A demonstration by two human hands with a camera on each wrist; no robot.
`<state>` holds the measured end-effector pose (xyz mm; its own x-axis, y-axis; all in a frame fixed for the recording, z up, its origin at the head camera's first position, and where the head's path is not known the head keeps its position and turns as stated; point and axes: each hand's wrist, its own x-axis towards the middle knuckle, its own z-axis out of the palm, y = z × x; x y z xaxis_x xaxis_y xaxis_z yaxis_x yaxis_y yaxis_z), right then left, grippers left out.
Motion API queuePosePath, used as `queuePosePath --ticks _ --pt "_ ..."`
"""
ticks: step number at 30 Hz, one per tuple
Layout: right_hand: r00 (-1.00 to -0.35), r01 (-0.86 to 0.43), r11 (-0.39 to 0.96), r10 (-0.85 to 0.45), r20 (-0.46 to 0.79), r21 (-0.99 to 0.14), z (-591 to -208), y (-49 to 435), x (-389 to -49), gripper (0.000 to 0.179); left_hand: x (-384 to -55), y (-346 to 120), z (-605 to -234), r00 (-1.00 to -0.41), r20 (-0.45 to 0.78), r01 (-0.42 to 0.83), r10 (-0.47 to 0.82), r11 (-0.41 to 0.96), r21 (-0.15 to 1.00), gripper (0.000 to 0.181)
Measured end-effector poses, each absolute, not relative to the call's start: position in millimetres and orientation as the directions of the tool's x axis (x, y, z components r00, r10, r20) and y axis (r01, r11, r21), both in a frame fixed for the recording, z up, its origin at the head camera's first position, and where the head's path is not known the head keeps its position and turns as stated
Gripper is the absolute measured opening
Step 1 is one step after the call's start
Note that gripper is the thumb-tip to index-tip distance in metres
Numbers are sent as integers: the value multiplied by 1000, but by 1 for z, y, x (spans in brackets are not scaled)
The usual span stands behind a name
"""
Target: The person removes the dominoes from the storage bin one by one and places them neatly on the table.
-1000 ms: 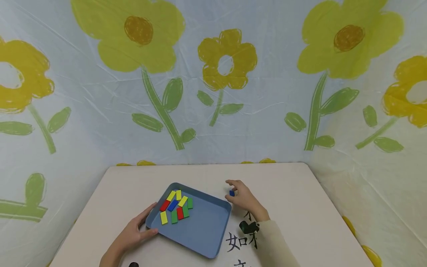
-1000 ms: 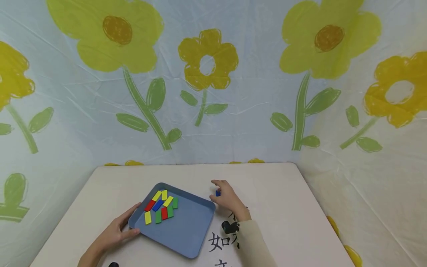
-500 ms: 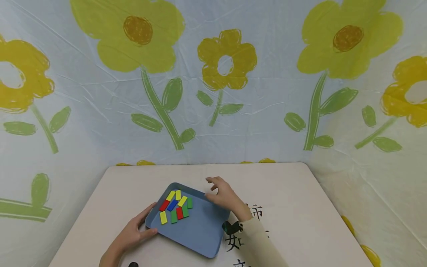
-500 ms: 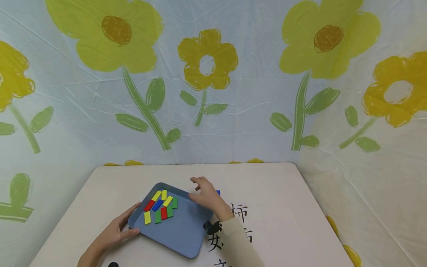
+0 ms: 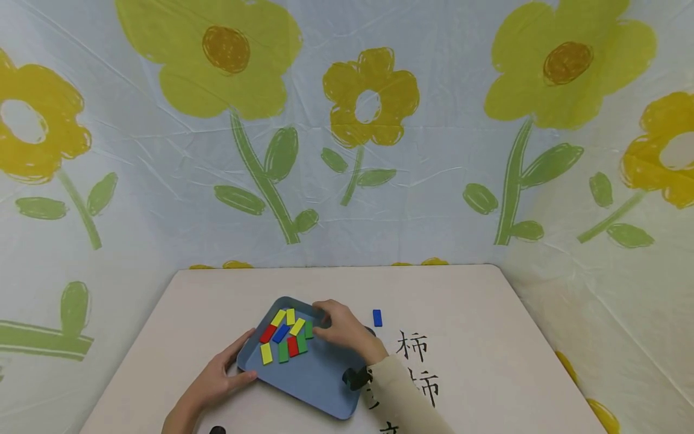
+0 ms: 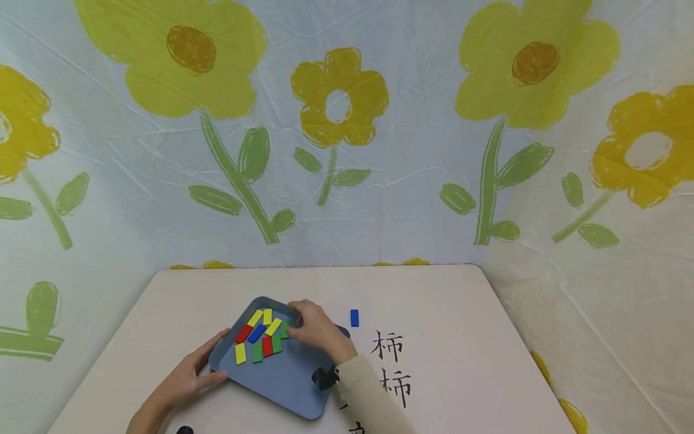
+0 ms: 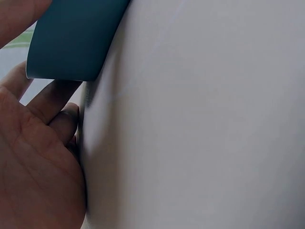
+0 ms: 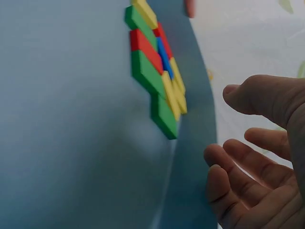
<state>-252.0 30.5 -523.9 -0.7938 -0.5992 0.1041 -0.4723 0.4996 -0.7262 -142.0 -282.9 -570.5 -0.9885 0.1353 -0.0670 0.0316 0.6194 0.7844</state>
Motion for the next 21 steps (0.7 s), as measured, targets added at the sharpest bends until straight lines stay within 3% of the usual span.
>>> queuePosePath --ticks 21 --pt "-816 -440 552 -576 58 -708 -556 10 -251 47 -143 -282 -573 -989 -67 28 131 618 786 87"
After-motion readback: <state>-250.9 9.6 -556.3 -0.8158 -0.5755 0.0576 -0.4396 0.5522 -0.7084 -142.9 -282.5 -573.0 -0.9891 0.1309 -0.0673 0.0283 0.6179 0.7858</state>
